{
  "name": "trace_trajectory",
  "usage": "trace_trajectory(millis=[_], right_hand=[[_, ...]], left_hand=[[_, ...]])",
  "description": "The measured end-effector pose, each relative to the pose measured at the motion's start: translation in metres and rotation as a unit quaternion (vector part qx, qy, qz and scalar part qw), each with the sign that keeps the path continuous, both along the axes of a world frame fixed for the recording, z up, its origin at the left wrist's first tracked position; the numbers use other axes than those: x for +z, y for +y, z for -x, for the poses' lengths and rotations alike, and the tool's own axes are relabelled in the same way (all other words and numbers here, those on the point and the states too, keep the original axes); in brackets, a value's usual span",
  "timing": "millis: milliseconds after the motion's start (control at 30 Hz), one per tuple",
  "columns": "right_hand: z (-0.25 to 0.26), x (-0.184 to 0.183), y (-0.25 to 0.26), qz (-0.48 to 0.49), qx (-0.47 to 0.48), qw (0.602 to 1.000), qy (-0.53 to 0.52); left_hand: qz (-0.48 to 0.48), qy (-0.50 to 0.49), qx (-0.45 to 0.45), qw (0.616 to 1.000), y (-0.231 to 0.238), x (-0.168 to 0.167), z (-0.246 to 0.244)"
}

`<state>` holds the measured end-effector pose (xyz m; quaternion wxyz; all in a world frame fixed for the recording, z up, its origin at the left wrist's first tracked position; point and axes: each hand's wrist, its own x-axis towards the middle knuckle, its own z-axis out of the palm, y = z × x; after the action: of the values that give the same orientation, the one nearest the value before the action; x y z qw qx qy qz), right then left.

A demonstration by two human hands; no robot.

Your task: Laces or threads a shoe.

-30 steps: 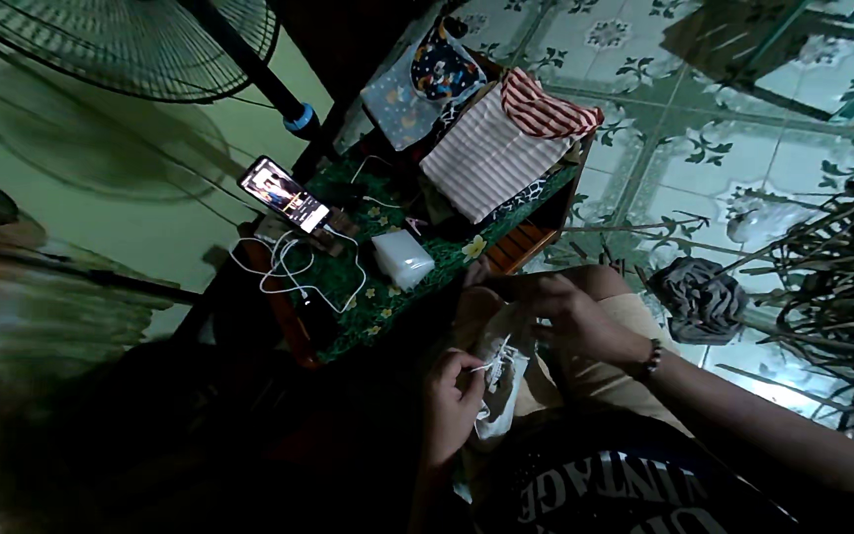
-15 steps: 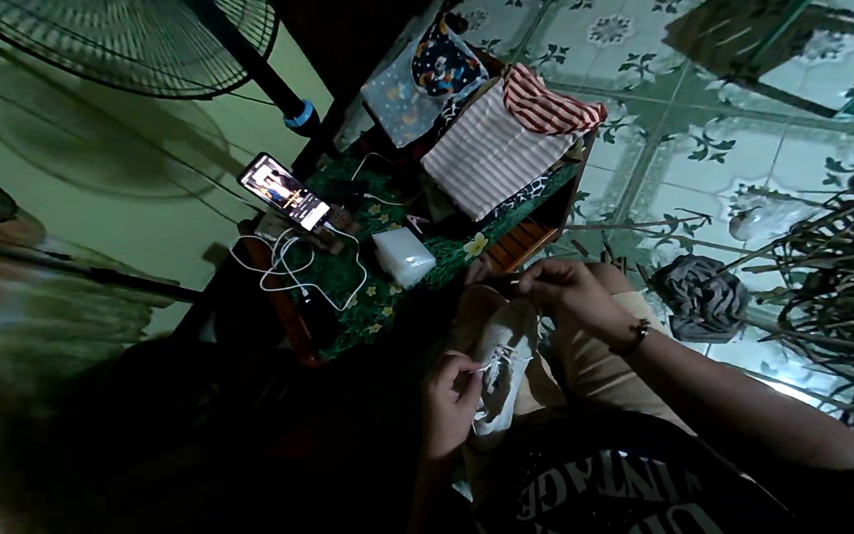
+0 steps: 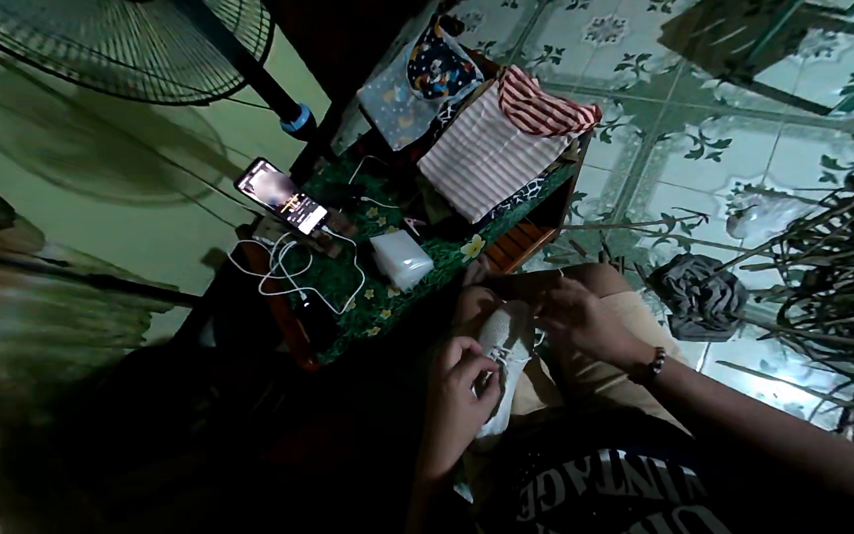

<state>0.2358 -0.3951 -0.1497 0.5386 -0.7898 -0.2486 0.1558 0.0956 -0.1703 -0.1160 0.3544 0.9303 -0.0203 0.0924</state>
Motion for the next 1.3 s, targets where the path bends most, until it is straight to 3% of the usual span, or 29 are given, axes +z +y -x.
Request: trace_trajectory(millis=[200, 367, 700, 900, 1100, 1300], right_hand=[[0.024, 0.01, 0.023, -0.008, 0.113, 0.991, -0.068], [0.029, 0.016, 0.037, 0.046, 0.139, 0.982, -0.122], [0.031, 0.025, 0.042, 0.158, 0.155, 0.975, 0.005], [0.018, 0.031, 0.031, 0.032, 0.164, 0.978, 0.127], [0.018, 0.043, 0.027, 0.024, 0.163, 0.975, 0.152], [0.018, 0.037, 0.027, -0.033, 0.153, 0.958, 0.24]], left_hand=[[-0.054, 0.059, 0.041, 0.996, -0.015, 0.009, 0.005], [-0.015, 0.034, 0.088, 0.995, -0.032, -0.004, 0.013], [0.025, -0.017, 0.106, 0.994, -0.041, -0.015, 0.02], [0.042, -0.037, 0.108, 0.993, -0.04, -0.019, 0.022], [0.043, -0.032, 0.107, 0.993, -0.037, -0.022, 0.023], [0.051, -0.034, 0.105, 0.993, -0.035, -0.027, 0.024]])
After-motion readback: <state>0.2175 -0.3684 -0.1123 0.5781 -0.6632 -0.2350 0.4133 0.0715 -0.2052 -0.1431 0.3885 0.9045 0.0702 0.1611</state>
